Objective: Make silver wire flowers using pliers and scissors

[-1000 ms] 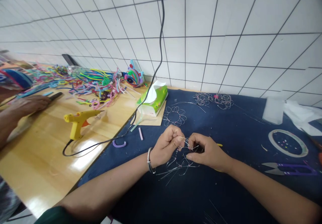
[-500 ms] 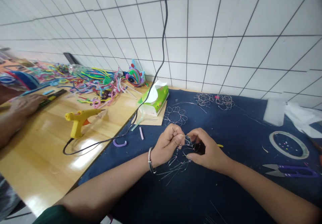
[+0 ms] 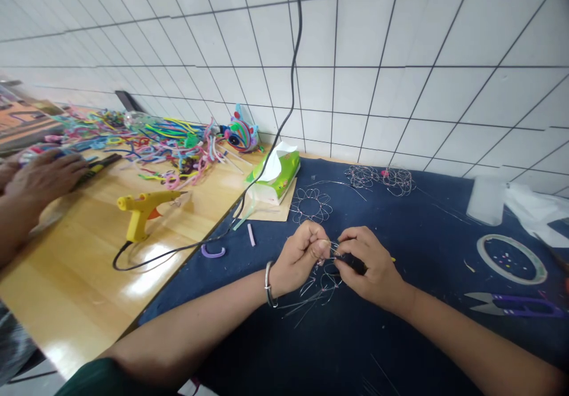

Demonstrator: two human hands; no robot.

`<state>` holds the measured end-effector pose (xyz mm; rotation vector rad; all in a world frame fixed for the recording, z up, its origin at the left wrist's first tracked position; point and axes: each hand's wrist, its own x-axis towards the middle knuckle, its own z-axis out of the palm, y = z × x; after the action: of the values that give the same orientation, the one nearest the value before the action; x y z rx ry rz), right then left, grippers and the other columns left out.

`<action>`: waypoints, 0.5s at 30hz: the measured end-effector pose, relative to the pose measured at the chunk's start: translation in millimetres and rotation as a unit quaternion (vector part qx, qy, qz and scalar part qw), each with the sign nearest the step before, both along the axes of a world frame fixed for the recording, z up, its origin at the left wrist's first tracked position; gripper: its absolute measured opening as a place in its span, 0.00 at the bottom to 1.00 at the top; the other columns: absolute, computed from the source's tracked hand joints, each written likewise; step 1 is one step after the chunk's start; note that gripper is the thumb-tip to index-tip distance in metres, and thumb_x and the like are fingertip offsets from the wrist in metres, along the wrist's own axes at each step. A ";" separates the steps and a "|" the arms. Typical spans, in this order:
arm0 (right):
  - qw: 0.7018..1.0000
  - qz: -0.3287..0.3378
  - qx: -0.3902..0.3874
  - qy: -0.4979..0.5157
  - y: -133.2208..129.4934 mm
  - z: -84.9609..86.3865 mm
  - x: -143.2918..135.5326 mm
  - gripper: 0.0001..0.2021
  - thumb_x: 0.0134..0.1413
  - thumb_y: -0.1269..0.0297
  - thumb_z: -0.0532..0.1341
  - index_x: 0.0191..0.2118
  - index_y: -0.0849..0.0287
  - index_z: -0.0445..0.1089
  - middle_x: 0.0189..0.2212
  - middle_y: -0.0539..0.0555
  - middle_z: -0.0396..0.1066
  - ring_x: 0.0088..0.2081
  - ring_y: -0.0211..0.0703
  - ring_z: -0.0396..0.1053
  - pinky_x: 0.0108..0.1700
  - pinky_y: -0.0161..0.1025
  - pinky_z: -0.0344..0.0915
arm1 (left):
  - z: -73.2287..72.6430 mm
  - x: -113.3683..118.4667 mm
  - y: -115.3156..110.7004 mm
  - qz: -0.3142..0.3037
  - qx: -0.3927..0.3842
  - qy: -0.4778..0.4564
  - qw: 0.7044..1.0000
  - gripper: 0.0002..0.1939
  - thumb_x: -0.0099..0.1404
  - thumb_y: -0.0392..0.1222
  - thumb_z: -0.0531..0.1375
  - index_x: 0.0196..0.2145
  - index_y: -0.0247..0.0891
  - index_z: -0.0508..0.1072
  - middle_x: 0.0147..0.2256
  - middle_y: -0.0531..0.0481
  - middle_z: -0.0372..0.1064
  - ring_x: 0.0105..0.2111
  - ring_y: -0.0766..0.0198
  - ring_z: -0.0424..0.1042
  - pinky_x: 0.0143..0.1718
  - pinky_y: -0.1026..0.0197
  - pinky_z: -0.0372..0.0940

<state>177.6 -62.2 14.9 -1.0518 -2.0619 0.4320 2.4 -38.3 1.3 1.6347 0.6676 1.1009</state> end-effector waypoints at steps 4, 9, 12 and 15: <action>1.000 0.001 -0.006 0.010 -0.4 -1.7 -1.9 0.06 0.48 0.73 0.55 0.33 0.56 0.64 0.34 0.53 0.63 0.38 0.41 0.62 0.41 0.42 0.62 | -0.6 0.1 0.1 -0.002 0.004 0.002 1.000 0.05 0.65 0.40 0.50 0.33 0.36 0.58 0.25 0.53 0.61 0.22 0.72 0.60 0.25 0.67 0.57; 0.999 0.001 -0.032 0.009 -1.0 -5.5 -2.7 0.06 0.49 0.74 0.54 0.32 0.57 0.63 0.29 0.51 0.63 0.32 0.38 0.62 0.36 0.38 0.61 | -1.7 0.3 0.5 -0.001 0.009 0.002 1.000 0.05 0.65 0.40 0.50 0.33 0.36 0.58 0.25 0.53 0.61 0.22 0.73 0.60 0.25 0.67 0.57; 0.999 -0.007 -0.043 -0.006 -1.7 -6.6 -2.7 0.05 0.50 0.73 0.53 0.31 0.57 0.63 0.26 0.50 0.61 0.28 0.36 0.59 0.33 0.37 0.60 | -1.7 0.8 0.2 -0.001 0.003 0.006 1.000 0.05 0.65 0.40 0.50 0.33 0.36 0.58 0.25 0.53 0.61 0.22 0.73 0.60 0.25 0.68 0.57; 0.999 -0.014 -0.039 -0.008 -2.3 -6.8 -3.2 0.04 0.50 0.72 0.53 0.29 0.57 0.62 0.25 0.50 0.60 0.27 0.36 0.58 0.32 0.36 0.58 | -0.9 1.3 -0.2 -0.005 0.000 0.007 1.000 0.05 0.65 0.40 0.50 0.33 0.36 0.58 0.25 0.53 0.61 0.22 0.73 0.60 0.24 0.68 0.56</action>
<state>174.3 -64.5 8.1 -1.1322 -2.0556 0.4943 3.8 -38.5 0.3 1.6456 0.6679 1.0828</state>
